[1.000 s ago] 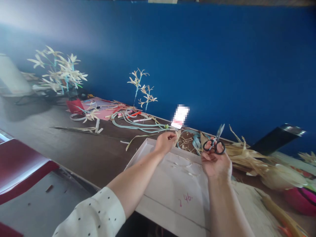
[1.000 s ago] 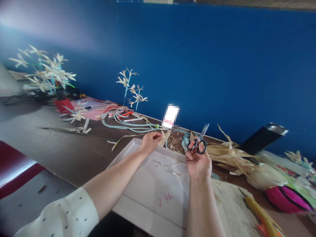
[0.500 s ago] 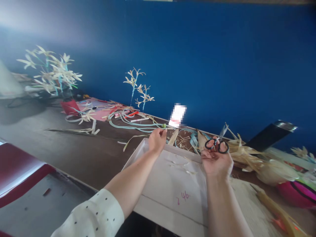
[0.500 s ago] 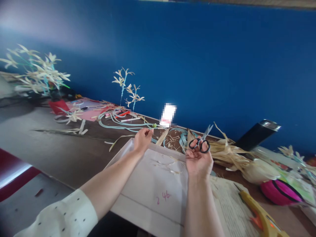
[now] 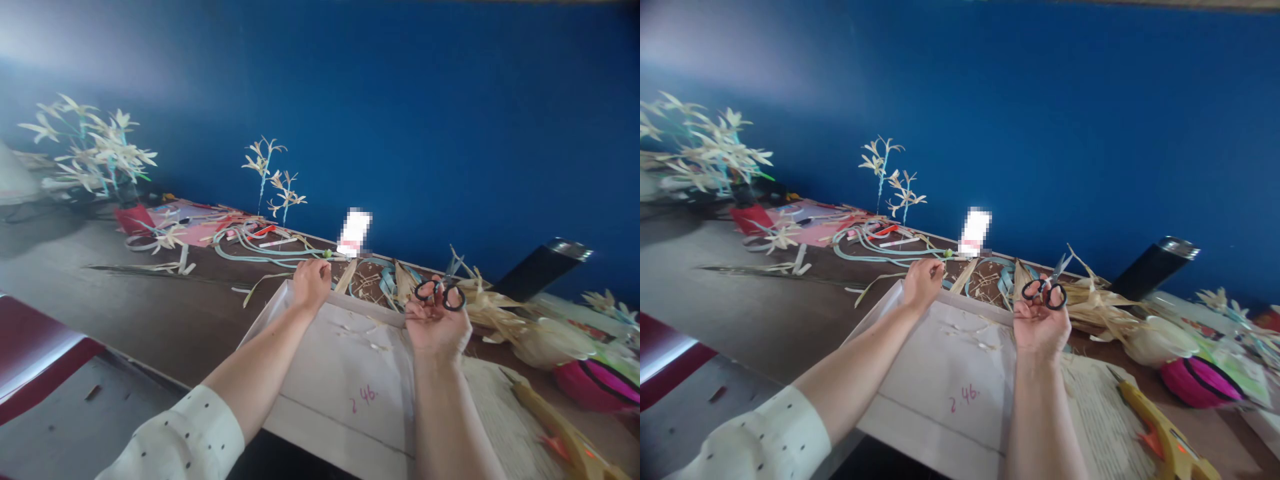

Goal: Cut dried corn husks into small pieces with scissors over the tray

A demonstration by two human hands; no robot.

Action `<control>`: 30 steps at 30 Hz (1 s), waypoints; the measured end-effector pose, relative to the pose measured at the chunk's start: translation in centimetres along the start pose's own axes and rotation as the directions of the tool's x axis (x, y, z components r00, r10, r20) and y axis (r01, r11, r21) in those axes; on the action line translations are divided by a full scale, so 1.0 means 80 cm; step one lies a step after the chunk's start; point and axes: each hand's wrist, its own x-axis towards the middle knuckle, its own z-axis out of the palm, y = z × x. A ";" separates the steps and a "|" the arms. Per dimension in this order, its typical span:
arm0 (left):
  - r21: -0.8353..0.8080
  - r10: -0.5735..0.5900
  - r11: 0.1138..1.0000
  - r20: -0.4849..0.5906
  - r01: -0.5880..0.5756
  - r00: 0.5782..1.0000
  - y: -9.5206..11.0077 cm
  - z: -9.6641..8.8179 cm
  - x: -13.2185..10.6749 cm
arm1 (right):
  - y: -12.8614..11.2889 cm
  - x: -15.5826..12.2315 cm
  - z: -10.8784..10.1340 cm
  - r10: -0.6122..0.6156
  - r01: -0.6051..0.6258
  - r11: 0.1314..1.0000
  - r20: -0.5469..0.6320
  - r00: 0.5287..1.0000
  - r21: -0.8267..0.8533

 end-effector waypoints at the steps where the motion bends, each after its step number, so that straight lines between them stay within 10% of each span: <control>1: 0.019 0.026 0.999 0.033 -0.027 0.999 -0.001 0.001 -0.001 | 0.000 0.000 0.000 0.001 -0.001 1.000 0.004 1.000 -0.011; 14: -0.030 0.347 0.929 0.423 -0.370 0.837 0.009 0.018 -0.020 | 0.000 0.006 -0.009 0.059 -0.051 0.971 -0.025 0.998 0.235; 21: 0.010 0.316 0.933 0.452 -0.359 0.834 0.018 0.012 -0.019 | 0.034 0.000 0.013 0.035 -0.031 0.978 0.019 0.999 -0.208; 30: -0.036 0.283 0.952 0.492 -0.305 0.823 0.023 0.005 -0.019 | 0.086 -0.037 0.035 -0.045 0.294 0.689 0.366 0.930 -0.662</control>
